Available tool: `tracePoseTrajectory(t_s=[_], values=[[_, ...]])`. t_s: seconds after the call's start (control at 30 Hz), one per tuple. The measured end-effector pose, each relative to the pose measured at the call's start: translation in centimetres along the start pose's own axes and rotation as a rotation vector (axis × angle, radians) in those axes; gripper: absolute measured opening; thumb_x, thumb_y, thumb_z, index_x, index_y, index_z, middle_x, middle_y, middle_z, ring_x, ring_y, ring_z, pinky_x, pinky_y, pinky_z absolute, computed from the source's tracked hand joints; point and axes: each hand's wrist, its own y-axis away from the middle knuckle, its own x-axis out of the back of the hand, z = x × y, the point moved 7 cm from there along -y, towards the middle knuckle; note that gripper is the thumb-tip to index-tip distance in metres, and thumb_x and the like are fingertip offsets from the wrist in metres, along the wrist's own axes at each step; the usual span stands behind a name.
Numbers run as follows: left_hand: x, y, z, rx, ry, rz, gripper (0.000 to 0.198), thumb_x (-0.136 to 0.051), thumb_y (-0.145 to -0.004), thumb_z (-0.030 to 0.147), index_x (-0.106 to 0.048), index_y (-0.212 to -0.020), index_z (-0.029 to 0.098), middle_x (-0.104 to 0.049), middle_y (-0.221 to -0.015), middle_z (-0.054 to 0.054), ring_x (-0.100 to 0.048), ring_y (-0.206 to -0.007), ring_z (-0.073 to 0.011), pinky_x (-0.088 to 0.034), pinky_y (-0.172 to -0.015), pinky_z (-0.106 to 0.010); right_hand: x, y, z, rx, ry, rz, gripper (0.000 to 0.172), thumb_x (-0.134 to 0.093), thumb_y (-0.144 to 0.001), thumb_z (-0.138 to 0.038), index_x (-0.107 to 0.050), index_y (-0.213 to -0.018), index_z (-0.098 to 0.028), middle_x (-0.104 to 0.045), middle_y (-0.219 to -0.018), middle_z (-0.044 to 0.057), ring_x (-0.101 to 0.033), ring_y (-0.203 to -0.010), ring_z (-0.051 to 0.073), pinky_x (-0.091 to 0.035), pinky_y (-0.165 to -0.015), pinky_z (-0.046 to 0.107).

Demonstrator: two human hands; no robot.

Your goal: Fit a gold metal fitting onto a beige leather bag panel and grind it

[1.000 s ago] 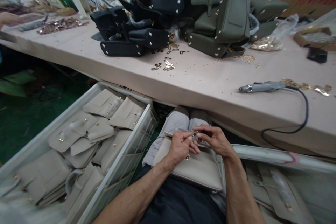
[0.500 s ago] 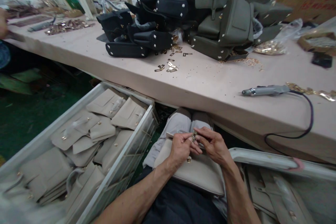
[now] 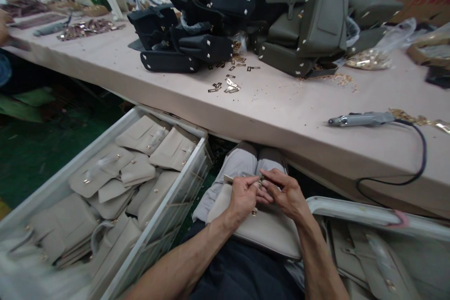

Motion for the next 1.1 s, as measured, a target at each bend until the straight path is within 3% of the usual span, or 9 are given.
tracePoseTrajectory(t_s=[0.17, 0.4, 0.6, 0.73, 0.97, 1.03, 1.1], values=[[-0.3, 0.3, 0.5, -0.023, -0.06, 0.024, 0.03, -0.068, -0.085, 0.042, -0.071, -0.083, 0.012, -0.067, -0.07, -0.004, -0.074, -0.055, -0.0186, -0.062, -0.056, -0.027, 0.3, -0.7, 0.4, -0.107, -0.127, 0.022, 0.029, -0.07, -0.094, -0.041, -0.082, -0.106, -0.017, -0.068, -0.083, 0.006, -0.063, -0.078, 0.018, -0.05, -0.071, 0.031], [-0.1, 0.4, 0.9, -0.001, -0.154, 0.06, 0.035, -0.071, -0.083, 0.047, -0.07, -0.076, 0.013, -0.068, -0.061, -0.005, -0.071, -0.05, -0.0181, -0.061, -0.052, -0.027, -0.2, -0.8, 0.2, -0.153, -0.074, 0.05, 0.029, -0.068, -0.093, -0.045, -0.08, -0.092, -0.019, -0.064, -0.079, 0.005, -0.057, -0.071, 0.017, -0.045, -0.066, 0.029], [0.5, -0.1, 0.3, 0.036, -0.114, 0.089, 0.049, -0.084, -0.071, 0.058, -0.069, -0.08, 0.012, -0.072, -0.064, -0.007, -0.068, -0.046, -0.0173, -0.056, -0.045, -0.025, 0.0, -1.2, -0.7, -0.133, -0.037, 0.119, 0.023, -0.068, -0.089, -0.036, -0.076, -0.078, -0.018, -0.062, -0.073, 0.003, -0.055, -0.071, 0.017, -0.041, -0.067, 0.029], [0.7, -0.3, 0.1, 0.048, -0.118, 0.095, 0.057, -0.085, -0.067, 0.064, -0.068, -0.078, 0.011, -0.071, -0.061, -0.007, -0.066, -0.044, -0.0164, -0.053, -0.043, -0.024, 0.0, -1.3, -0.7, -0.131, -0.029, 0.126, 0.021, -0.068, -0.087, -0.033, -0.075, -0.074, -0.018, -0.061, -0.071, 0.002, -0.055, -0.07, 0.016, -0.039, -0.066, 0.029], [1.1, -0.8, -0.5, 0.033, -0.097, 0.121, 0.061, -0.084, -0.067, 0.069, -0.07, -0.081, 0.011, -0.072, -0.063, -0.008, -0.067, -0.044, -0.0162, -0.049, -0.041, -0.022, -0.6, -1.4, 0.0, -0.151, -0.033, 0.119, 0.028, -0.071, -0.088, -0.044, -0.078, -0.077, -0.019, -0.064, -0.071, 0.004, -0.059, -0.069, 0.019, -0.044, -0.065, 0.029], [1.3, -0.9, -0.6, 0.028, -0.085, 0.137, 0.061, -0.085, -0.066, 0.069, -0.071, -0.081, 0.012, -0.072, -0.063, -0.008, -0.067, -0.044, -0.0165, -0.048, -0.04, -0.022, 0.7, -1.9, 0.0, -0.163, -0.03, 0.142, 0.032, -0.071, -0.089, -0.05, -0.08, -0.088, -0.019, -0.068, -0.075, 0.005, -0.06, -0.067, 0.019, -0.046, -0.062, 0.03], [1.3, -1.0, -0.6, 0.022, -0.068, 0.135, 0.061, -0.085, -0.064, 0.069, -0.07, -0.079, 0.012, -0.072, -0.062, -0.008, -0.067, -0.043, -0.0165, -0.048, -0.04, -0.022, 4.3, -2.7, -0.3, -0.176, -0.002, 0.281, 0.044, -0.07, -0.088, -0.058, -0.08, -0.103, -0.018, -0.07, -0.078, 0.007, -0.061, -0.064, 0.02, -0.049, -0.06, 0.031]])
